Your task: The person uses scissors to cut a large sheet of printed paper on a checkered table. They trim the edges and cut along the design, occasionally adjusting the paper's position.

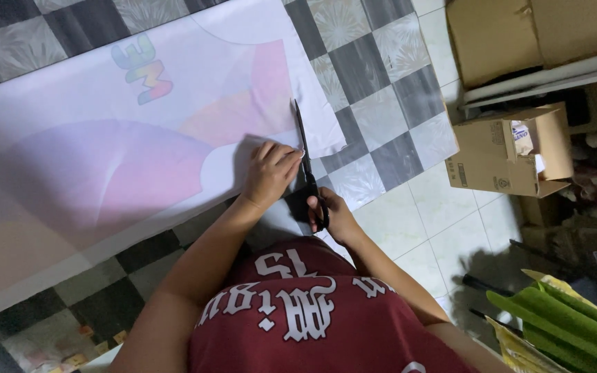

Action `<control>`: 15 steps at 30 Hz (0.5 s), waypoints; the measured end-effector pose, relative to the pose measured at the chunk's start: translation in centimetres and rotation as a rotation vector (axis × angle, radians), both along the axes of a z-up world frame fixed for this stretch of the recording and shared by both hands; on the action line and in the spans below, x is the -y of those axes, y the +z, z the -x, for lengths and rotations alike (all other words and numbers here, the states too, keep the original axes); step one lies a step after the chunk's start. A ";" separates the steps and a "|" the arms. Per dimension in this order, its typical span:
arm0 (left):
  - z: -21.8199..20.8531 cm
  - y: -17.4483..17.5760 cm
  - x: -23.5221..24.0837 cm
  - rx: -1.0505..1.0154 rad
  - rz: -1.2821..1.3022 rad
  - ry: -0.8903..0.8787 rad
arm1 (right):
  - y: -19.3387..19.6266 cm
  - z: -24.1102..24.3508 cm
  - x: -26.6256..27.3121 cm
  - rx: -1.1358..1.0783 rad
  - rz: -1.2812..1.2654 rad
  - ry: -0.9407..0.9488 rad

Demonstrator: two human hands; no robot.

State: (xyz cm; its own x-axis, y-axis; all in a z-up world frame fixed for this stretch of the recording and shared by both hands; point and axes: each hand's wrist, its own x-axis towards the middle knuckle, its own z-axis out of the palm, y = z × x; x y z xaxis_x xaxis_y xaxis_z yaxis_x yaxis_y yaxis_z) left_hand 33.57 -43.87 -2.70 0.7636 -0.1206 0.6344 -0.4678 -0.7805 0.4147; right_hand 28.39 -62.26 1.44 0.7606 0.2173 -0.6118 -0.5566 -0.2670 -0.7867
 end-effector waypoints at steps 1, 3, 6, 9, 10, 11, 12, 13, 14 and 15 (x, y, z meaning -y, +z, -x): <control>0.0 0.2 0.0 -0.001 0.000 0.000 | 0.1 0.1 -0.1 -0.001 0.000 0.000; 0.1 0.5 0.0 -0.009 -0.016 0.015 | 0.1 0.2 -0.3 0.012 -0.022 -0.056; 0.0 0.7 -0.1 -0.007 0.009 -0.003 | 0.7 -0.1 -0.3 -0.009 -0.021 -0.057; 0.1 0.4 -0.2 -0.011 0.065 -0.023 | 0.0 -1.0 -0.2 -0.033 -0.076 -0.083; 0.1 0.4 -0.3 -0.009 0.064 -0.021 | -0.2 -1.5 -0.2 -0.031 -0.077 -0.081; 0.2 0.3 -0.3 -0.014 0.065 -0.023 | -0.5 -1.9 -0.3 -0.026 -0.090 -0.076; 0.3 0.2 -0.3 -0.020 0.066 -0.025 | -0.8 -2.4 -0.3 -0.021 -0.104 -0.071; 0.3 0.0 -0.3 -0.019 0.065 -0.023 | -0.4 -2.8 -0.5 -0.020 -0.105 -0.069; 0.3 -0.3 -0.3 -0.027 0.080 -0.045 | 0.0 -3.3 -0.7 -0.010 -0.103 -0.047; 0.3 -0.5 -0.2 -0.037 0.095 -0.068 | 0.4 -3.8 -0.8 -0.001 -0.101 -0.026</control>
State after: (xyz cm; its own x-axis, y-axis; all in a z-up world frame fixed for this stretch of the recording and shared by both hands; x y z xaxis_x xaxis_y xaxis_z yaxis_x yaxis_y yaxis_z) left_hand 33.23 -43.64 -3.24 0.7787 -0.1133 0.6171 -0.5013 -0.7038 0.5033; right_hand 32.17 -61.43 1.80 0.7659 0.2578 -0.5890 -0.5634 -0.1721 -0.8081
